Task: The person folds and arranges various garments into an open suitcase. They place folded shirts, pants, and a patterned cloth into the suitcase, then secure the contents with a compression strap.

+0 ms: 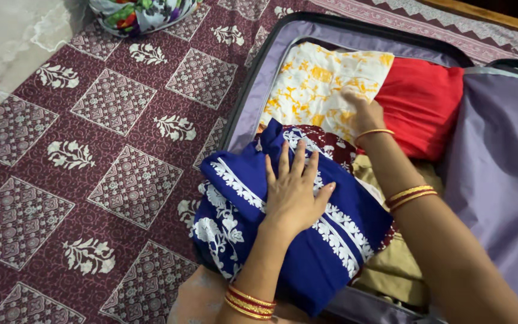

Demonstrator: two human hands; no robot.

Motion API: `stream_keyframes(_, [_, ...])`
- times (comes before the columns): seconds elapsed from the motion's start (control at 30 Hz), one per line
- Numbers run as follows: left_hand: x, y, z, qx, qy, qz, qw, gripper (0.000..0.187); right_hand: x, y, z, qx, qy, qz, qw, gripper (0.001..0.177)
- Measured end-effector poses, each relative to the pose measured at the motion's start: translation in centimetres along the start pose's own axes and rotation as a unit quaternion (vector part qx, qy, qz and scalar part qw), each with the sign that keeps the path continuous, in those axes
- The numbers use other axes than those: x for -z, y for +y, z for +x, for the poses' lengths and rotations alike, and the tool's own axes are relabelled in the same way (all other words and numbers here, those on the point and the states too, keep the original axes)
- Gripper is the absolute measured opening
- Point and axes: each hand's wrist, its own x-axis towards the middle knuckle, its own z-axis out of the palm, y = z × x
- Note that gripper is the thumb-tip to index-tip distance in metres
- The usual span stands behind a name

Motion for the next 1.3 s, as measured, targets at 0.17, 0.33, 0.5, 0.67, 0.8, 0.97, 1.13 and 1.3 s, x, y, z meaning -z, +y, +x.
stream_keyframes(0.17, [0.2,0.1,0.1,0.001,0.006,-0.009,1.0,0.074,-6.7,-2.0,-5.8,0.281,0.163,-0.403,0.856,0.058])
stream_keyframes(0.33, [0.1,-0.1,0.1,0.035,-0.049,0.003,0.998,0.073,-12.9,-3.5,-12.7,0.352,-0.035,-0.588,0.728,0.069])
stream_keyframes(0.5, [-0.2,-0.3,0.1,0.04,-0.059,0.007,0.997,0.072,-14.0,-4.1,-13.0,0.504,0.026,-0.527,0.684,0.089])
stream_keyframes(0.67, [-0.1,-0.3,0.2,0.031,-0.042,-0.001,0.999,0.076,-10.3,-3.3,-6.3,0.257,0.077,-0.607,0.748,0.049])
stream_keyframes(0.8, [-0.1,-0.5,0.2,0.034,-0.057,-0.01,0.998,0.076,-5.1,-9.3,-1.3,0.276,0.147,-0.426,0.849,0.038])
stream_keyframes(0.97, [-0.6,-0.7,0.6,0.033,-0.061,-0.015,0.997,0.078,-1.7,-23.3,-3.8,0.63,0.159,-0.566,0.508,0.024])
stream_keyframes(1.13, [-1.3,-2.7,2.0,0.05,-0.07,-0.131,0.988,0.081,-2.2,-29.8,-9.9,0.578,-0.12,-0.425,0.687,0.01])
stream_keyframes(1.3, [-1.0,-4.9,2.7,0.14,0.043,-0.682,0.717,0.075,-6.0,-30.9,-18.7,0.306,-0.141,-0.157,0.928,0.021])
